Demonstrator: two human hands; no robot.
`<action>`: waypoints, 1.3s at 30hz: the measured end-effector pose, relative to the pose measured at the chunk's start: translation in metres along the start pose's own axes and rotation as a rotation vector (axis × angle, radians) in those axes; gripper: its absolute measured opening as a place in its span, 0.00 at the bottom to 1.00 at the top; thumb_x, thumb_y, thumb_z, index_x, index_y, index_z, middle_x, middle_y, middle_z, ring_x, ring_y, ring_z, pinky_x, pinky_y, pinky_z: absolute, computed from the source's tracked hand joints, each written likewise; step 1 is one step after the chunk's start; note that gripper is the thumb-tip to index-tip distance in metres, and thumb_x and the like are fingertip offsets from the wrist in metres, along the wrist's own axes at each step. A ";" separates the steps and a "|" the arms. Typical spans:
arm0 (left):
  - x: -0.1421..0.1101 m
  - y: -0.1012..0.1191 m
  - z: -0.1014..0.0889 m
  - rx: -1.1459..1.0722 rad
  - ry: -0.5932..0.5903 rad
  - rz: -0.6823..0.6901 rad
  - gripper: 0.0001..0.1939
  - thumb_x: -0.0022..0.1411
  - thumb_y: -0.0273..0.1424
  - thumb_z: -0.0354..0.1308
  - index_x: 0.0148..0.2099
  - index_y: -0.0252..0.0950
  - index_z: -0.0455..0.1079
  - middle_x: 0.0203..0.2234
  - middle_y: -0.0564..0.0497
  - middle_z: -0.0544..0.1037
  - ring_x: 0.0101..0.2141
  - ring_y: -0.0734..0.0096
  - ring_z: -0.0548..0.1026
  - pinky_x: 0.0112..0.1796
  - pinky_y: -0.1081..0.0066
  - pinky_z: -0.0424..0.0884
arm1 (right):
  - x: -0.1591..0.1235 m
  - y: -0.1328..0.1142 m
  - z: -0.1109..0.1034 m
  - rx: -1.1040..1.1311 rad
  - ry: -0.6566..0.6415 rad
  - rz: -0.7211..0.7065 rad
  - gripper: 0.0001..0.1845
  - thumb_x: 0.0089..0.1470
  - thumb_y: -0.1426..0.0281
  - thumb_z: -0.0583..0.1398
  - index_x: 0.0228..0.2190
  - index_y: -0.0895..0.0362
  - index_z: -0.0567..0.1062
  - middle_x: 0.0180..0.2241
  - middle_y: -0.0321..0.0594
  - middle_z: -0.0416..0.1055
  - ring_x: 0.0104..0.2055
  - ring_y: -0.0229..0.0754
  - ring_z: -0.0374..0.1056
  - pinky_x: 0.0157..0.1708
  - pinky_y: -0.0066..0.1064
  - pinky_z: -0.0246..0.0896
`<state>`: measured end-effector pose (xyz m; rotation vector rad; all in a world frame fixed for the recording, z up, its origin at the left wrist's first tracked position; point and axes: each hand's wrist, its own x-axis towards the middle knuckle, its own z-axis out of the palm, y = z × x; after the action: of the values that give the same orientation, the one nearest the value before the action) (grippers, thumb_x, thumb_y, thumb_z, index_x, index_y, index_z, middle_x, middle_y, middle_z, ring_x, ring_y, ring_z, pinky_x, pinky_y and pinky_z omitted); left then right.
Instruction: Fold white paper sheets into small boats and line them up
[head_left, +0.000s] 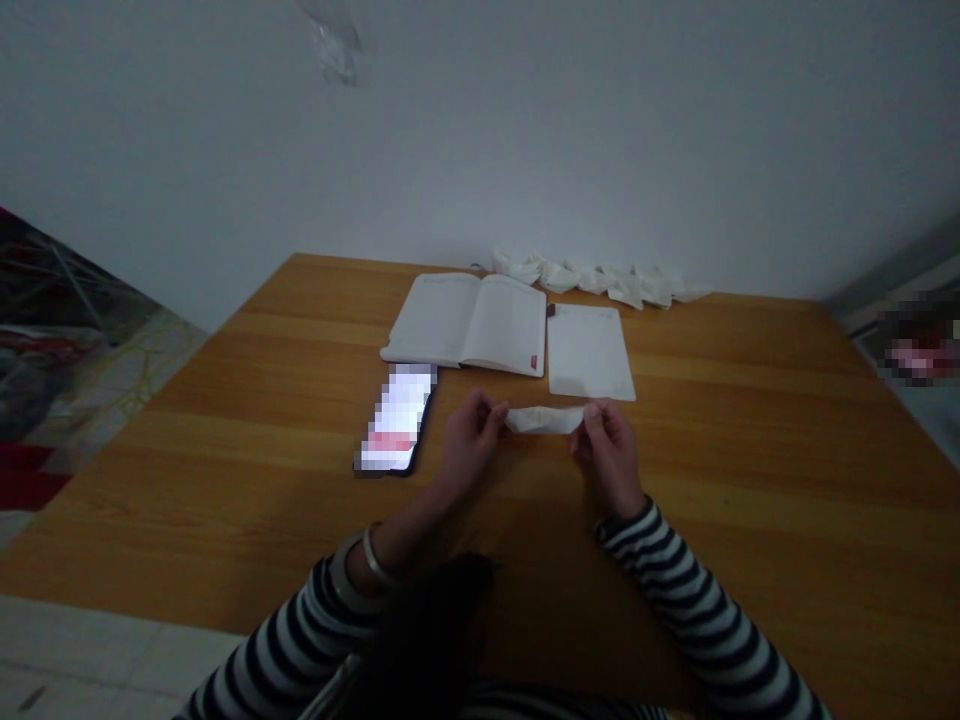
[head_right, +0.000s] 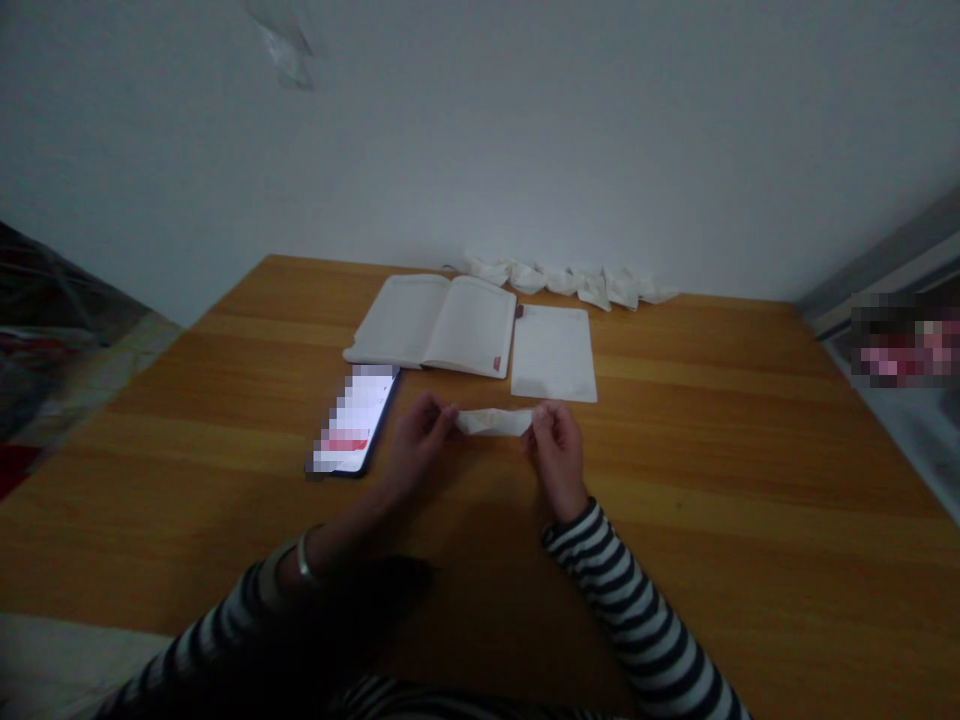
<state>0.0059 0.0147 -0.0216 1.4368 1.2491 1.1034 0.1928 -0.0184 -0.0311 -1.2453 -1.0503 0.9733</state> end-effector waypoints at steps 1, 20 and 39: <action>0.000 0.000 0.000 -0.008 -0.010 -0.014 0.13 0.65 0.40 0.56 0.33 0.39 0.61 0.23 0.54 0.75 0.25 0.69 0.76 0.27 0.71 0.70 | 0.000 -0.001 0.003 0.032 -0.051 0.040 0.16 0.59 0.54 0.58 0.34 0.53 0.68 0.19 0.29 0.65 0.18 0.33 0.57 0.18 0.25 0.53; -0.010 0.006 0.010 -0.252 -0.198 -0.160 0.16 0.60 0.38 0.62 0.46 0.40 0.63 0.31 0.52 0.80 0.30 0.66 0.78 0.30 0.70 0.72 | -0.001 -0.003 0.018 0.322 -0.051 0.203 0.13 0.52 0.59 0.64 0.34 0.56 0.74 0.33 0.41 0.78 0.34 0.43 0.75 0.36 0.35 0.72; -0.011 0.011 0.001 0.343 -0.489 -0.015 0.14 0.61 0.39 0.57 0.33 0.33 0.73 0.23 0.51 0.75 0.25 0.69 0.70 0.26 0.73 0.60 | -0.009 0.003 0.015 -0.305 -0.176 -0.054 0.14 0.55 0.62 0.63 0.23 0.57 0.74 0.20 0.33 0.69 0.23 0.36 0.63 0.23 0.26 0.57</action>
<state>0.0080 0.0033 -0.0112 1.8132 1.1184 0.4877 0.1765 -0.0233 -0.0342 -1.3878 -1.4030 0.9165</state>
